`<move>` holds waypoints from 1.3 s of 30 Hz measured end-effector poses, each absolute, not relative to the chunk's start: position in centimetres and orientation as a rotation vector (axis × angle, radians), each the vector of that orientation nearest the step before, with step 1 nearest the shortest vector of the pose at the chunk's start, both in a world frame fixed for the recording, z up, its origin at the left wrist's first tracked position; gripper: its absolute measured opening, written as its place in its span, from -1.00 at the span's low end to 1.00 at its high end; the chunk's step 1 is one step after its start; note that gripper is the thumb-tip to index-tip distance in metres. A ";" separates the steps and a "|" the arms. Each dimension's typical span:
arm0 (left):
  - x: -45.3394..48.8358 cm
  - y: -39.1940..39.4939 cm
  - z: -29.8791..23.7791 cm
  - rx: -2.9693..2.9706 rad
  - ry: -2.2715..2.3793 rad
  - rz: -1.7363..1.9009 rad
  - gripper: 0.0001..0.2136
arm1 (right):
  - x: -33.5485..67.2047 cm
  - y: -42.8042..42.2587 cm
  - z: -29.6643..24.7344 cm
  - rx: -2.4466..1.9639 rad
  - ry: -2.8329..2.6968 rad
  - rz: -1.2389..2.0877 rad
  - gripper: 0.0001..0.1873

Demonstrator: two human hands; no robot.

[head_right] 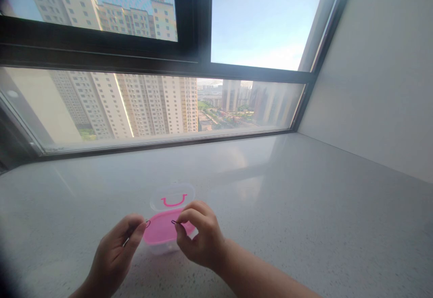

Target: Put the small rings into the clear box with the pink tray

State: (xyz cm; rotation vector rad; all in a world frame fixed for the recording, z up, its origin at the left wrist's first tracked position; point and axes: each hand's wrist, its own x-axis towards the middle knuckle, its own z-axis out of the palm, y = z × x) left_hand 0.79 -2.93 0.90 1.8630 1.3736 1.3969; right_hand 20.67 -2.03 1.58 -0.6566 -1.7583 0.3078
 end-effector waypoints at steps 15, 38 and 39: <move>0.8 -2.9 1.0 1.876 1.391 1.407 -0.78 | 20.7 -1.9 1.4 -0.671 -1.757 0.316 -0.88; 0.8 -2.9 1.0 1.902 1.385 1.379 -0.78 | 20.7 -2.0 1.6 -0.674 -1.772 0.330 -0.87; 0.8 -2.9 0.9 1.903 1.379 1.373 -0.78 | 20.7 -2.0 1.6 -0.674 -1.772 0.329 -0.87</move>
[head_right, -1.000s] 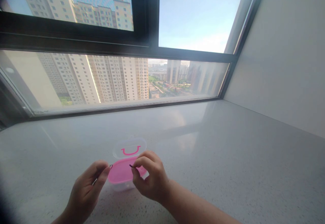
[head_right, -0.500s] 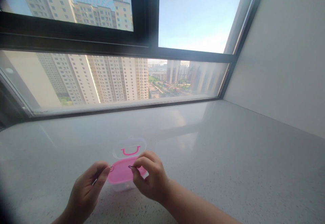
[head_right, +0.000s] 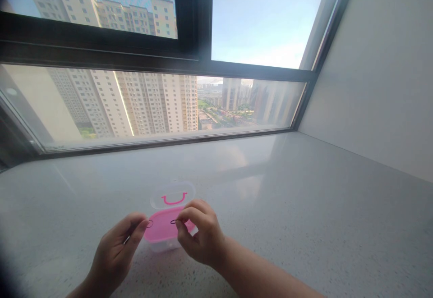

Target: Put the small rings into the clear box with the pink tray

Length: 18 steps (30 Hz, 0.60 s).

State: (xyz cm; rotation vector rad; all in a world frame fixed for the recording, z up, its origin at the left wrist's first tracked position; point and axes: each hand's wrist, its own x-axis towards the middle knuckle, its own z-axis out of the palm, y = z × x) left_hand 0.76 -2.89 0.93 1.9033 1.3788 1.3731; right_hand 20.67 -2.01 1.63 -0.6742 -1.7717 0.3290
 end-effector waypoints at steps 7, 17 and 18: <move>0.8 -2.9 1.1 1.926 1.372 1.375 -0.79 | 20.6 -2.1 1.7 -0.676 -1.773 0.323 -0.86; 1.0 -3.0 1.4 1.918 1.385 1.406 -0.78 | 20.6 -2.0 1.7 -0.678 -1.763 0.330 -0.84; 1.0 -3.0 1.3 1.918 1.385 1.407 -0.78 | 20.6 -1.9 1.6 -0.679 -1.761 0.328 -0.84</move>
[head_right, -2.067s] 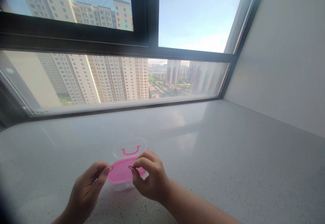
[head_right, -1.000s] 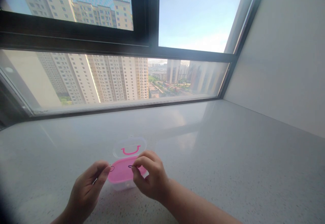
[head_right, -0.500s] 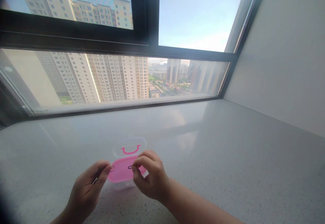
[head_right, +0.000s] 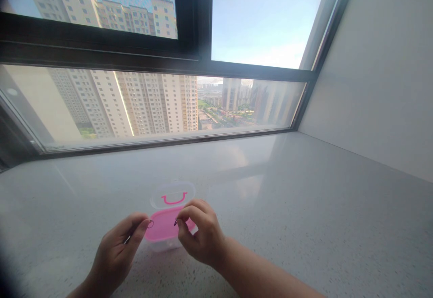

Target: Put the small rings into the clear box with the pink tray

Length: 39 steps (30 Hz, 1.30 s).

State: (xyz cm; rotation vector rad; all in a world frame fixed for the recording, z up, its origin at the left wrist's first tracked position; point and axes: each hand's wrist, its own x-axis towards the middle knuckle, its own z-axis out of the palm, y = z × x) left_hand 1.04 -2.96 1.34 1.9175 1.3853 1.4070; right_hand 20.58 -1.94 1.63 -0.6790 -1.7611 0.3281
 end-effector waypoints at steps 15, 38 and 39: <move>1.0 -2.9 1.3 1.929 1.387 1.406 -0.79 | 20.6 -1.8 1.4 -0.668 -1.764 0.318 -0.81; 1.1 -2.8 1.3 1.902 1.384 1.460 -0.77 | 20.6 -1.9 1.4 -0.675 -1.770 0.306 -0.81; 1.1 -2.8 1.3 1.901 1.386 1.463 -0.77 | 20.6 -1.9 1.4 -0.674 -1.769 0.306 -0.81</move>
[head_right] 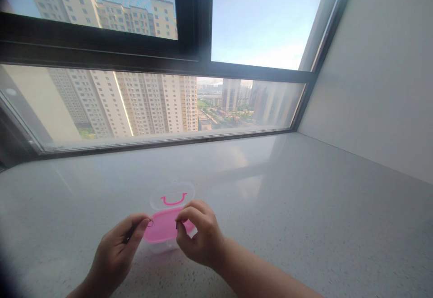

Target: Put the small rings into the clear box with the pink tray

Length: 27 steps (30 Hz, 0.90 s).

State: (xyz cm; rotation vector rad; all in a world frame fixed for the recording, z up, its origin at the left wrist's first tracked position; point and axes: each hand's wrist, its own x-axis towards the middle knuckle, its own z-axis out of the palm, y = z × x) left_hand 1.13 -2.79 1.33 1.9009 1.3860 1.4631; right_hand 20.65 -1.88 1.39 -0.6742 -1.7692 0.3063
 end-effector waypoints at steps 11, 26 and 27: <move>1.2 -2.9 1.5 1.897 1.400 1.468 -0.77 | 20.6 -1.9 1.5 -0.673 -1.774 0.316 -0.81; 0.8 -2.7 1.2 1.951 1.411 1.449 -0.78 | 20.6 -1.8 1.4 -0.684 -1.781 0.337 -0.81; 0.9 -2.7 1.2 1.946 1.409 1.452 -0.78 | 20.6 -1.8 1.4 -0.686 -1.781 0.339 -0.81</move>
